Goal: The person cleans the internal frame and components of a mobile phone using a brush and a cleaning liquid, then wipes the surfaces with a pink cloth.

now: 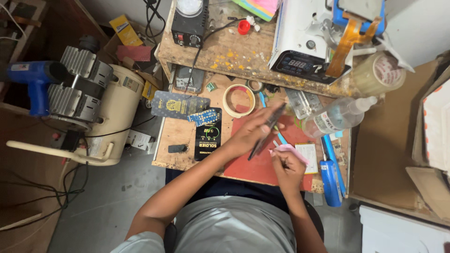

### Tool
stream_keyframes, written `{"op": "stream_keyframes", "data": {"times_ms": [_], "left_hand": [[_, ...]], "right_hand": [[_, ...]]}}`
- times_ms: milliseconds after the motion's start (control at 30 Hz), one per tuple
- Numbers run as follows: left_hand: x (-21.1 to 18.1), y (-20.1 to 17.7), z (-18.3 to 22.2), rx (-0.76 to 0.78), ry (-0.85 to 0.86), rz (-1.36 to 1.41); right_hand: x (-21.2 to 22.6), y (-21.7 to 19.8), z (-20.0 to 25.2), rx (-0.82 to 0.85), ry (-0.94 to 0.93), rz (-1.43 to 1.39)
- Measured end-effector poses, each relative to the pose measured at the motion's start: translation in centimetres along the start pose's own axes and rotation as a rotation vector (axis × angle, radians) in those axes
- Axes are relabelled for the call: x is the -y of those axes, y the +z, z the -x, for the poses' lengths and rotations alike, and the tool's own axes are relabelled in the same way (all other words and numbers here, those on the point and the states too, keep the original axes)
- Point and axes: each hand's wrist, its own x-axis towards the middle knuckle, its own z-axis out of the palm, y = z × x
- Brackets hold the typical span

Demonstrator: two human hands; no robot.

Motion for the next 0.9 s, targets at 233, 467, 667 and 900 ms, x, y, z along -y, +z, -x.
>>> {"op": "stream_keyframes", "data": {"times_ms": [233, 467, 667, 900], "left_hand": [[-1.9, 1.4, 0.5, 0.208, 0.21, -0.695], [-0.5, 0.8, 0.7, 0.105, 0.216, -0.704], [1.8, -0.9, 1.2, -0.115, 0.002, -0.15], [2.1, -2.7, 0.9, -0.307, -0.224, 0.746]], "right_hand": [[-2.8, -1.4, 0.8, -0.082, 0.05, 0.006], [-2.6, -0.9, 0.8, -0.074, 0.046, -0.065], [-1.5, -0.5, 0.2, -0.096, 0.055, -0.082], [1.1, -1.1, -0.4, -0.128, -0.197, 0.153]]}}
